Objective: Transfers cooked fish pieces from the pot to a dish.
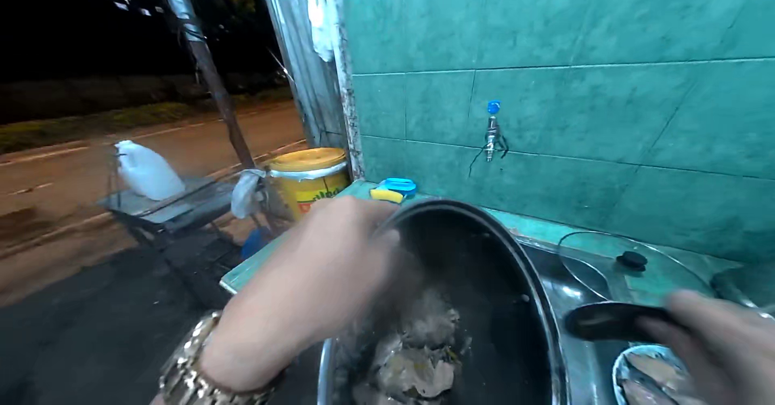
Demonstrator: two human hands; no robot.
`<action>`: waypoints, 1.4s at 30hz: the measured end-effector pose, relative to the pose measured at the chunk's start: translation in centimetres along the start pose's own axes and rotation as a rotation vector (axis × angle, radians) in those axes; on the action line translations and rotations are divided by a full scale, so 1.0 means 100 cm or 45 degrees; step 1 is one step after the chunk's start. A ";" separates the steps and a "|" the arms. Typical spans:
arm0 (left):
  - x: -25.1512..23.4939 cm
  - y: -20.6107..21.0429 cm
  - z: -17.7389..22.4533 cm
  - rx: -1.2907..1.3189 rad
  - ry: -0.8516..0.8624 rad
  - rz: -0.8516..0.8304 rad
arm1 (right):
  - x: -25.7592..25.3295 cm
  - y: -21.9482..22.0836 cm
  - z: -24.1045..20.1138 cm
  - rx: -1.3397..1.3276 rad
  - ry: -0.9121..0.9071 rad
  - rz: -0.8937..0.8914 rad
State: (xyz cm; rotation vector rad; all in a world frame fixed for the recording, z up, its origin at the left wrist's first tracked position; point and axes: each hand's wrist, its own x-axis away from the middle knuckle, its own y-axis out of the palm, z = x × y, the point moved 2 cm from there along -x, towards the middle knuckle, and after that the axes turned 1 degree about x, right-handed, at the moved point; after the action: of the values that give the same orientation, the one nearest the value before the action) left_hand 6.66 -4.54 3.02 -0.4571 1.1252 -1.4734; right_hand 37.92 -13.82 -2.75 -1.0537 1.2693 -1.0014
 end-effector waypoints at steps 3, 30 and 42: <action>0.002 0.000 0.003 -0.027 0.004 -0.008 | -0.010 0.030 -0.068 -0.034 -0.235 0.036; 0.004 0.003 0.002 -0.072 0.086 0.066 | -0.068 0.073 -0.162 0.095 -0.394 -1.243; 0.002 0.004 0.003 -0.036 0.085 0.068 | -0.063 0.077 -0.170 -0.044 -0.460 -1.092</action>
State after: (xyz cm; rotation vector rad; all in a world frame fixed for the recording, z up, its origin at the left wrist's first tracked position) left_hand 7.06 -4.80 2.77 -0.3970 1.2034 -1.4365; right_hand 20.67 -6.78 -9.00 -1.7760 0.5146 -1.3275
